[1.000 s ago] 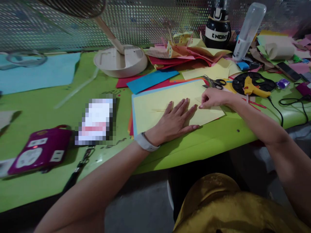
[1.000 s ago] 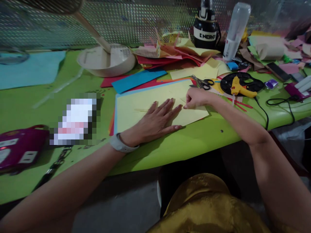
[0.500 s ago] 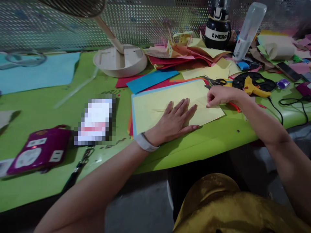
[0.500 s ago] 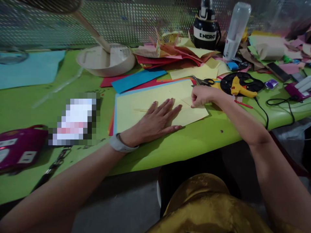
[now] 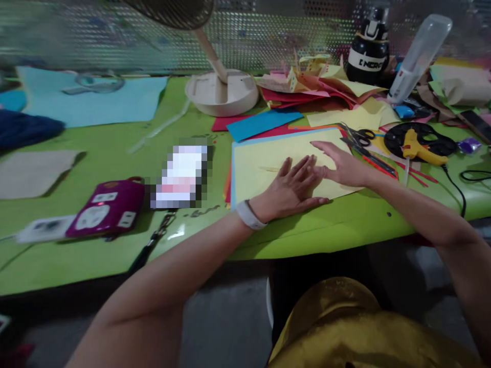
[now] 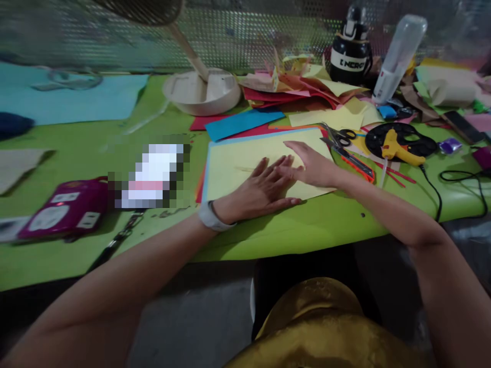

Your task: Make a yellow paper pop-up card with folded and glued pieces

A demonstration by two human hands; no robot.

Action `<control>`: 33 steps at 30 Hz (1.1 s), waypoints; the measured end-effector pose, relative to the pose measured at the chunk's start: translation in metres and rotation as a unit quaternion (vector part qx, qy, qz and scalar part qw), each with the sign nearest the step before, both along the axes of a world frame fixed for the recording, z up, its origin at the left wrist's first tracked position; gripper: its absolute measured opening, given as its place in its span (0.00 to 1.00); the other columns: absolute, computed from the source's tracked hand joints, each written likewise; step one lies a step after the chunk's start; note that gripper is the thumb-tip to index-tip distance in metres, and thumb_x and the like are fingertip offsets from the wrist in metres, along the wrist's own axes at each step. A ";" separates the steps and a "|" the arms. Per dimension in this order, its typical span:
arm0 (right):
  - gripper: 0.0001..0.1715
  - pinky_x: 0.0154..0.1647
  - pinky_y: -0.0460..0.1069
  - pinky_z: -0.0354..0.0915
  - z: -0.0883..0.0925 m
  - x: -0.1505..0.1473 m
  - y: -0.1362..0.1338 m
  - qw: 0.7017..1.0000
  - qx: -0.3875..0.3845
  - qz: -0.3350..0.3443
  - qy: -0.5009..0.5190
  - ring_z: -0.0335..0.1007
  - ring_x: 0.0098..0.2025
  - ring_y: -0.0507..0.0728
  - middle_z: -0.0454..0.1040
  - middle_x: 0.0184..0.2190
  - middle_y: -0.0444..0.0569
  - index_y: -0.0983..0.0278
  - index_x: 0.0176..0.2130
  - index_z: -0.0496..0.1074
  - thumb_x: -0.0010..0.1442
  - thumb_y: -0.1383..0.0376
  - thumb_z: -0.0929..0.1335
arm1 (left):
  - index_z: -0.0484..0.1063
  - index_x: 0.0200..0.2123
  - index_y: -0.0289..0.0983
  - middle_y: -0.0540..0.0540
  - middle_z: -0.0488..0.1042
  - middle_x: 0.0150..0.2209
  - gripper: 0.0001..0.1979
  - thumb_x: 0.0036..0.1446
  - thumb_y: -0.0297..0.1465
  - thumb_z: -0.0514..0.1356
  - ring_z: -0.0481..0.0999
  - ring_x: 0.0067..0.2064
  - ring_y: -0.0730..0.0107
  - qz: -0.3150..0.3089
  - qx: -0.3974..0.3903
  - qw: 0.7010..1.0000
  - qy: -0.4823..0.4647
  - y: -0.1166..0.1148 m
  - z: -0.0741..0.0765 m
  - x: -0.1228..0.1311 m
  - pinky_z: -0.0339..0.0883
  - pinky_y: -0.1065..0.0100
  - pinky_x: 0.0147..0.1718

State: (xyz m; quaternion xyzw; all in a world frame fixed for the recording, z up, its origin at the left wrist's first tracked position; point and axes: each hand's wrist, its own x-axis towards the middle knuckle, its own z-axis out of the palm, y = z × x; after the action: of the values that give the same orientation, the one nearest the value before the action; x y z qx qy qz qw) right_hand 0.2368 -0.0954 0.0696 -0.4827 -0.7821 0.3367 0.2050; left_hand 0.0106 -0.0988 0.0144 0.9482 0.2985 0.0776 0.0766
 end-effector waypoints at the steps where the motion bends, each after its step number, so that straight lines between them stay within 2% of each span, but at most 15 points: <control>1: 0.55 0.74 0.64 0.58 -0.006 -0.004 -0.003 1.000 -0.014 0.024 -0.008 0.51 0.78 0.69 0.50 0.79 0.62 0.63 0.77 0.55 0.66 0.36 0.67 | 0.49 0.79 0.45 0.37 0.45 0.80 0.42 0.71 0.57 0.52 0.45 0.80 0.44 0.001 -0.003 1.000 -0.004 0.000 0.000 0.001 0.33 0.41 0.76; 2: 0.59 0.77 0.65 0.52 -0.012 -0.007 -0.005 0.998 -0.029 0.042 -0.021 0.41 0.81 0.69 0.42 0.81 0.60 0.62 0.79 0.48 0.65 0.34 0.65 | 0.48 0.79 0.46 0.38 0.45 0.81 0.43 0.70 0.58 0.52 0.45 0.80 0.44 -0.001 -0.009 1.000 -0.008 0.001 0.001 0.002 0.33 0.40 0.76; 4: 0.64 0.81 0.67 0.39 -0.019 -0.009 -0.006 0.996 -0.047 0.062 -0.050 0.28 0.83 0.69 0.32 0.82 0.55 0.61 0.81 0.37 0.65 0.30 0.61 | 0.47 0.79 0.45 0.38 0.42 0.81 0.44 0.70 0.59 0.51 0.43 0.81 0.43 -0.001 -0.020 1.000 -0.011 0.002 0.002 0.005 0.33 0.38 0.76; 6: 0.67 0.82 0.67 0.31 -0.021 -0.008 -0.006 0.993 -0.058 0.066 -0.074 0.21 0.83 0.68 0.27 0.82 0.53 0.61 0.81 0.31 0.65 0.28 0.58 | 0.46 0.79 0.42 0.35 0.39 0.81 0.46 0.69 0.61 0.50 0.40 0.81 0.43 -0.004 -0.029 1.000 -0.009 0.003 0.003 0.008 0.33 0.36 0.75; 8: 0.68 0.82 0.67 0.28 -0.019 -0.007 -0.006 0.991 -0.072 0.063 -0.093 0.18 0.83 0.68 0.23 0.81 0.52 0.63 0.80 0.27 0.65 0.27 0.55 | 0.43 0.80 0.39 0.32 0.38 0.81 0.49 0.68 0.63 0.49 0.40 0.81 0.43 0.001 -0.037 0.999 -0.010 0.004 0.004 0.009 0.33 0.36 0.75; 13: 0.66 0.82 0.67 0.27 -0.015 -0.005 -0.004 0.988 -0.085 0.068 -0.112 0.17 0.82 0.68 0.22 0.81 0.51 0.63 0.80 0.25 0.65 0.27 0.53 | 0.38 0.80 0.31 0.27 0.37 0.80 0.56 0.66 0.66 0.45 0.39 0.81 0.43 0.015 -0.062 0.998 -0.021 0.002 0.006 0.011 0.28 0.37 0.75; 18: 0.63 0.81 0.69 0.28 -0.024 -0.003 0.000 0.989 -0.067 0.075 -0.112 0.19 0.82 0.69 0.24 0.81 0.49 0.59 0.80 0.26 0.67 0.29 0.53 | 0.36 0.80 0.30 0.27 0.34 0.80 0.58 0.64 0.68 0.44 0.35 0.81 0.44 0.032 -0.084 0.996 -0.018 -0.001 0.011 0.012 0.25 0.38 0.75; 22: 0.64 0.82 0.68 0.29 -0.026 -0.004 0.002 0.986 -0.064 0.072 -0.135 0.19 0.82 0.69 0.23 0.81 0.54 0.66 0.80 0.28 0.67 0.29 0.51 | 0.35 0.80 0.30 0.27 0.34 0.80 0.59 0.64 0.69 0.44 0.33 0.81 0.46 0.032 -0.110 0.993 0.001 0.002 0.016 0.009 0.26 0.41 0.76; 25: 0.65 0.82 0.66 0.29 -0.025 -0.006 0.002 0.986 -0.058 0.072 -0.141 0.20 0.82 0.69 0.25 0.81 0.55 0.67 0.80 0.30 0.66 0.28 0.51 | 0.33 0.80 0.31 0.28 0.34 0.80 0.58 0.64 0.68 0.44 0.31 0.81 0.48 0.035 -0.115 0.993 0.020 0.008 0.016 -0.006 0.29 0.45 0.76; 29: 0.64 0.82 0.67 0.31 -0.027 -0.009 0.003 0.987 -0.050 0.070 -0.133 0.21 0.82 0.69 0.28 0.81 0.53 0.65 0.81 0.31 0.66 0.29 0.51 | 0.31 0.80 0.33 0.30 0.35 0.80 0.58 0.65 0.66 0.48 0.34 0.81 0.48 0.072 -0.090 0.992 0.042 0.016 0.012 -0.041 0.34 0.48 0.76; 33: 0.61 0.82 0.65 0.33 -0.029 -0.008 0.005 0.989 -0.045 0.063 -0.123 0.25 0.83 0.67 0.32 0.82 0.52 0.62 0.81 0.35 0.67 0.30 0.52 | 0.35 0.80 0.33 0.30 0.37 0.80 0.56 0.66 0.65 0.47 0.38 0.81 0.46 0.118 -0.081 0.988 0.054 0.021 0.007 -0.070 0.37 0.46 0.76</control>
State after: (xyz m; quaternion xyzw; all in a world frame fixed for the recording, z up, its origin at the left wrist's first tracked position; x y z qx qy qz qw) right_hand 0.2287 -0.0902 0.0401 -0.4792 -0.8139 0.3222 0.0636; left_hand -0.0594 -0.0778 0.0217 0.8996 0.4176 0.0100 0.1274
